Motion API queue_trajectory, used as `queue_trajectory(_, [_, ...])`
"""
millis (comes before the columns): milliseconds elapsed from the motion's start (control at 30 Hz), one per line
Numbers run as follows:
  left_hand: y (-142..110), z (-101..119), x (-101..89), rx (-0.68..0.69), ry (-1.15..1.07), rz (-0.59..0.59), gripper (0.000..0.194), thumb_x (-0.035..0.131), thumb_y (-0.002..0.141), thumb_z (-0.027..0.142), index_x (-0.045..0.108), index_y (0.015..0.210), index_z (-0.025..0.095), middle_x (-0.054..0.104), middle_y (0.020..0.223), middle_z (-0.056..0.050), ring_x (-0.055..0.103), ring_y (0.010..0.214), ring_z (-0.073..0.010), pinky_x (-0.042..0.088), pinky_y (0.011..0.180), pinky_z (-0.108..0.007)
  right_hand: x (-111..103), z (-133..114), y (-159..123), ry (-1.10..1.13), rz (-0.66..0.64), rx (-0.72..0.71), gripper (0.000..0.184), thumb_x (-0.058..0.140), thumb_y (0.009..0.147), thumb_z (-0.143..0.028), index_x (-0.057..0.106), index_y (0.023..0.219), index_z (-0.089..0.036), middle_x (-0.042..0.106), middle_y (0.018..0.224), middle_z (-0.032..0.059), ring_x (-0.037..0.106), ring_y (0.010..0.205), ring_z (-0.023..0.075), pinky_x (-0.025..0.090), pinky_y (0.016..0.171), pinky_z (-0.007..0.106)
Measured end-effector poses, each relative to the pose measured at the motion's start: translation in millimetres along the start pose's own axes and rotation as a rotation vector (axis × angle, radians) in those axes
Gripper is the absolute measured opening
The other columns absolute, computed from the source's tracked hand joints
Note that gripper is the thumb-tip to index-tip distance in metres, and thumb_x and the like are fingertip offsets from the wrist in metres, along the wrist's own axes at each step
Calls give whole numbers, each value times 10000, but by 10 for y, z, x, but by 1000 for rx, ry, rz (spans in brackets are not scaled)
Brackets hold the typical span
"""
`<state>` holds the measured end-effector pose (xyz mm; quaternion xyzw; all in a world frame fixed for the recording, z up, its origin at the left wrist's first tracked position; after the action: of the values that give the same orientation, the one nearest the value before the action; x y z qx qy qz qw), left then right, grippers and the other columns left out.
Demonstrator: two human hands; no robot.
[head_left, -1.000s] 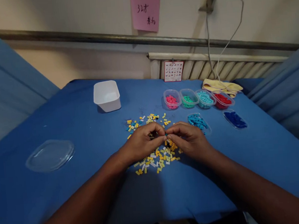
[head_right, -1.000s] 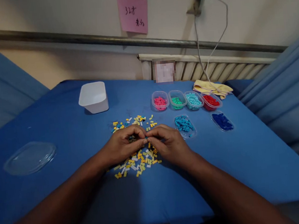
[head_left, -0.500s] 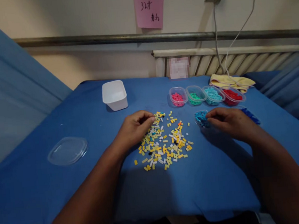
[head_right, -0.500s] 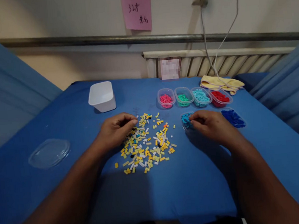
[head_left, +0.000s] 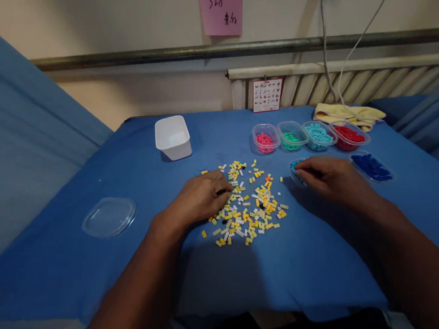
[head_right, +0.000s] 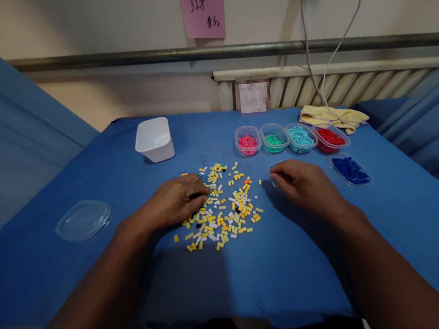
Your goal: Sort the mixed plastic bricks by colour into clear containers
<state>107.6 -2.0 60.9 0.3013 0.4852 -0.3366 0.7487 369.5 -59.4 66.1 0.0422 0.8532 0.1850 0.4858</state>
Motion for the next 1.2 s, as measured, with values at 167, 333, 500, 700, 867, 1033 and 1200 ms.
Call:
queue_trajectory(167, [3,73,63,46,64,-37,194,576,963,206,756,898,236,704,922,-34,656,886,-194,488,865,-330,500,-789,29,135,-114,-289,291,605,1044,-335,747,1287,-259,789,1248,114,723,1173,319,581,1034,515])
queue_trajectory(333, [5,70,5,-19,90,-24,140,587,879,179,720,913,207,722,953,-55,651,860,-212,486,805,-330,937,-1193,72,132,-244,-427,564,572,1060,-299,493,1608,-197,592,1590,183,549,1485,331,447,1236,592])
queue_trajectory(500, [-42,-120,-121,-198,44,89,169,600,911,235,732,1016,224,761,945,-35,656,786,-202,468,714,-314,1088,-1271,18,69,-337,-515,534,508,1070,-257,496,1596,-161,625,1552,188,590,1445,320,456,1229,564])
queue_trajectory(700, [33,21,80,10,103,85,242,548,1032,252,764,1143,239,757,1086,-57,696,1029,-224,512,909,-350,876,-1230,-72,130,-281,-557,324,522,1081,-237,681,1359,-187,782,1281,137,729,1213,285,582,1054,473])
queue_trajectory(867, [143,54,195,25,205,12,258,540,1043,242,785,1124,234,741,1048,-71,680,1019,-235,515,872,-355,714,-1126,13,152,-118,-482,236,532,1096,-249,721,1229,-198,810,1073,100,747,970,249,599,882,408])
queue_trajectory(1033, [197,22,188,-21,225,-42,270,561,1019,215,786,1167,233,747,1080,-76,684,1023,-245,514,864,-359,754,-1053,69,136,-81,-431,214,554,1084,-241,736,1185,-194,810,1003,86,743,903,237,587,804,374])
queue_trajectory(1200, [190,29,178,-18,179,-48,225,558,1002,177,750,1108,226,747,1100,-65,682,1032,-240,505,878,-357,715,-958,99,167,-7,-370,203,581,1061,-219,747,1174,-192,817,1011,82,746,893,226,581,802,363])
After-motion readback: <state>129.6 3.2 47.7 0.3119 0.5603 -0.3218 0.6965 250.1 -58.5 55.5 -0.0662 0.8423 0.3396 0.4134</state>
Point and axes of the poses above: each hand's wrist, its own y-axis towards the middle knuckle, its own x-axis out of the palm, z = x × y, the point moved 10 cm from there along y, towards the middle knuckle
